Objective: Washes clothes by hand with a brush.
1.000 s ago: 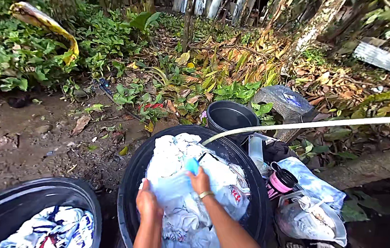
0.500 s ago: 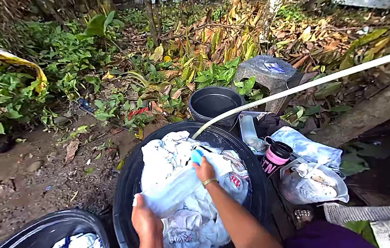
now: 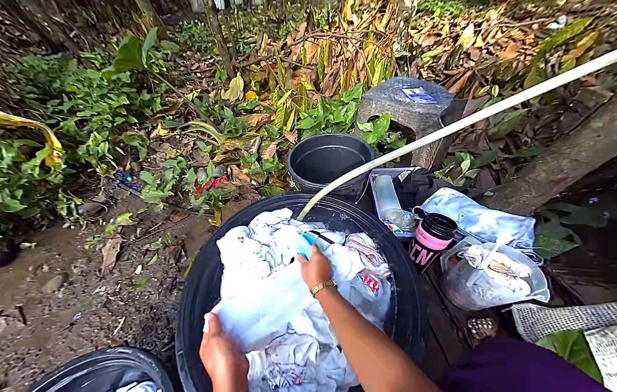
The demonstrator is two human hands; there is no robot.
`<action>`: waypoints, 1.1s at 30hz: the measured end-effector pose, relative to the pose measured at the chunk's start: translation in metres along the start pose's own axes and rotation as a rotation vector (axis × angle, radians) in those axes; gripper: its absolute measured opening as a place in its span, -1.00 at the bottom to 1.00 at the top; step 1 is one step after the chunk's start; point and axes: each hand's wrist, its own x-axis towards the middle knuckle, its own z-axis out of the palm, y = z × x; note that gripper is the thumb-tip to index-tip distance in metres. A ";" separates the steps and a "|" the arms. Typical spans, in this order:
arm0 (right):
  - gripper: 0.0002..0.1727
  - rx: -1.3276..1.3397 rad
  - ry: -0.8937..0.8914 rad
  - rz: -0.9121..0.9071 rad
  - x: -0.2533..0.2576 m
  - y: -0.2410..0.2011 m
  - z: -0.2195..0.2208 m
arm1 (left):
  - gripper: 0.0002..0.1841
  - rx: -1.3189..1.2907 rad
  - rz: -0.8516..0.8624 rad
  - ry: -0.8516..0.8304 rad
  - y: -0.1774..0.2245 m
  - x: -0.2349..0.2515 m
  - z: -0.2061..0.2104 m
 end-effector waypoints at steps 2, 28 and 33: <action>-0.38 0.159 -0.070 -0.124 -0.041 -0.036 0.021 | -0.44 0.046 -0.021 -0.010 -0.021 0.013 0.000; -0.42 0.201 -0.178 -0.214 -0.066 -0.045 0.042 | -0.42 0.014 0.006 -0.028 -0.037 0.026 0.000; -0.37 0.066 -0.146 -0.155 -0.027 -0.006 0.042 | -0.52 -0.090 0.032 0.011 -0.004 0.007 0.000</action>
